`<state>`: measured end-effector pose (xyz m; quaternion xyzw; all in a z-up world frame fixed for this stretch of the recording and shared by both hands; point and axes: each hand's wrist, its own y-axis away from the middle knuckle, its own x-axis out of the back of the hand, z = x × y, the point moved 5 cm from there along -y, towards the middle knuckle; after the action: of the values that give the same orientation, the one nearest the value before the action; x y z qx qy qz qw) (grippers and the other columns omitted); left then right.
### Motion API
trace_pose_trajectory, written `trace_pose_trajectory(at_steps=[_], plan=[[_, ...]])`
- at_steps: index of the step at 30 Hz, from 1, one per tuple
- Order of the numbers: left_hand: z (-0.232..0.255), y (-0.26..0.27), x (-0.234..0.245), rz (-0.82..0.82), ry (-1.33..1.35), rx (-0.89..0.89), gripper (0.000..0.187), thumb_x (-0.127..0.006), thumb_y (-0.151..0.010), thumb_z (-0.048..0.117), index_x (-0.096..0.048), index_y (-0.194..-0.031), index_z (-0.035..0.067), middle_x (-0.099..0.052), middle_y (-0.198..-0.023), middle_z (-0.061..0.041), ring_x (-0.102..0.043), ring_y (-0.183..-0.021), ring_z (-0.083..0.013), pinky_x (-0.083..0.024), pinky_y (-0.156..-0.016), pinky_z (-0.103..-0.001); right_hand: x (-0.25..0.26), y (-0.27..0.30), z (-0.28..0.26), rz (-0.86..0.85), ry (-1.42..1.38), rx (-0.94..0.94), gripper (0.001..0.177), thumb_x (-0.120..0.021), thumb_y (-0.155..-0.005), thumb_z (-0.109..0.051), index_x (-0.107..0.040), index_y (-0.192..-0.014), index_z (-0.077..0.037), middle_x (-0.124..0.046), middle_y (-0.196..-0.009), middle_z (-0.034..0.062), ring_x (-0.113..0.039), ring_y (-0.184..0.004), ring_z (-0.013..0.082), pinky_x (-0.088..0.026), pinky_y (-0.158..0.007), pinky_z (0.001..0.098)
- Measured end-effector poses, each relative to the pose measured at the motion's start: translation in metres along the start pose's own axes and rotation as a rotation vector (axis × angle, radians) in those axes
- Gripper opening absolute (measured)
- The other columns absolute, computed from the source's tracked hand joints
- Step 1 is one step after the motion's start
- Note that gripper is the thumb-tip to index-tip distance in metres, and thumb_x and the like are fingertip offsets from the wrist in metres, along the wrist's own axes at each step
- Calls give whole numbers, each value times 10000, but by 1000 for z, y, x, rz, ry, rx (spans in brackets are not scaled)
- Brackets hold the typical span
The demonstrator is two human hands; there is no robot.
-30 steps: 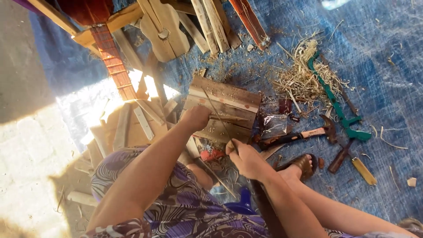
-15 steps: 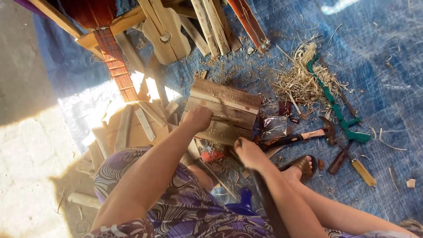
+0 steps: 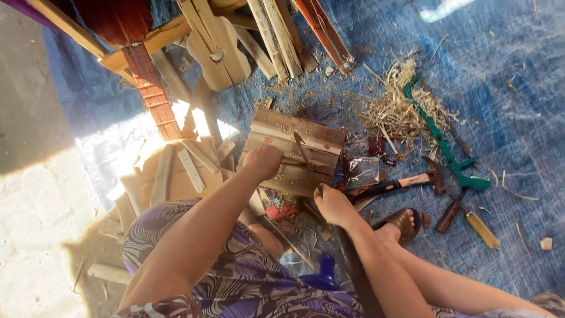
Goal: Shaving a piece of wood with a curved blade to shape it for an instrument.
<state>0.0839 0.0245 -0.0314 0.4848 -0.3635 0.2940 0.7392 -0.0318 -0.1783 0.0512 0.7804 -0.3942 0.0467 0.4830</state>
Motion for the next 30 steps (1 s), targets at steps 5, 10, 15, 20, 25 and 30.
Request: trace_pose_trajectory(at_steps=[5,10,15,20,25,30], plan=[[-12,-11,-22,-22,4,4,299,-499,-963,178,-763,-1067,85,-769,-1089,-139,-738,-1079,-340,-602,-914,-487,-2,58,-46,40,96,77,520,-455,-942,-286,-530,-1371,-1,-723,-1092,270,-683,-1069,463,-524,-917,574],[-1,8,6,-19,1,23,308,-483,-949,142,-769,-1051,95,-770,-1076,-129,-749,-1048,-332,-608,-898,-469,-7,23,-21,13,124,30,591,-417,-945,-289,-476,-1448,15,-643,-1282,325,-600,-1238,468,-446,-1075,560],[-6,10,9,-12,49,100,294,-536,-961,136,-634,-1231,69,-659,-1221,-143,-723,-1079,-359,-597,-942,-473,-8,-17,28,17,-82,-7,422,-437,-956,-271,-609,-1253,-25,-715,-1112,251,-757,-805,327,-593,-773,476],[-11,25,24,-19,300,176,762,-672,-952,212,-288,-1588,43,-554,-1384,-218,-574,-1311,-403,-507,-1078,-519,-3,4,5,-64,-85,-75,645,-463,-967,-319,-415,-1502,38,-564,-1421,297,-613,-1264,396,-484,-1057,515],[18,48,57,-108,1270,206,1101,-805,-699,-29,-207,-1615,88,-448,-1443,-226,-607,-1176,-352,-607,-913,-491,-4,-25,32,-68,-159,17,525,-438,-985,-240,-485,-1434,27,-680,-1145,322,-739,-873,434,-585,-752,544],[16,34,5,-149,1318,247,818,-831,-728,110,-390,-1411,28,-538,-1256,-218,-668,-966,-344,-606,-802,-531,-8,-37,47,-121,-248,-24,636,-427,-976,-227,-322,-1539,49,-715,-977,254,-744,-778,353,-587,-798,514]])
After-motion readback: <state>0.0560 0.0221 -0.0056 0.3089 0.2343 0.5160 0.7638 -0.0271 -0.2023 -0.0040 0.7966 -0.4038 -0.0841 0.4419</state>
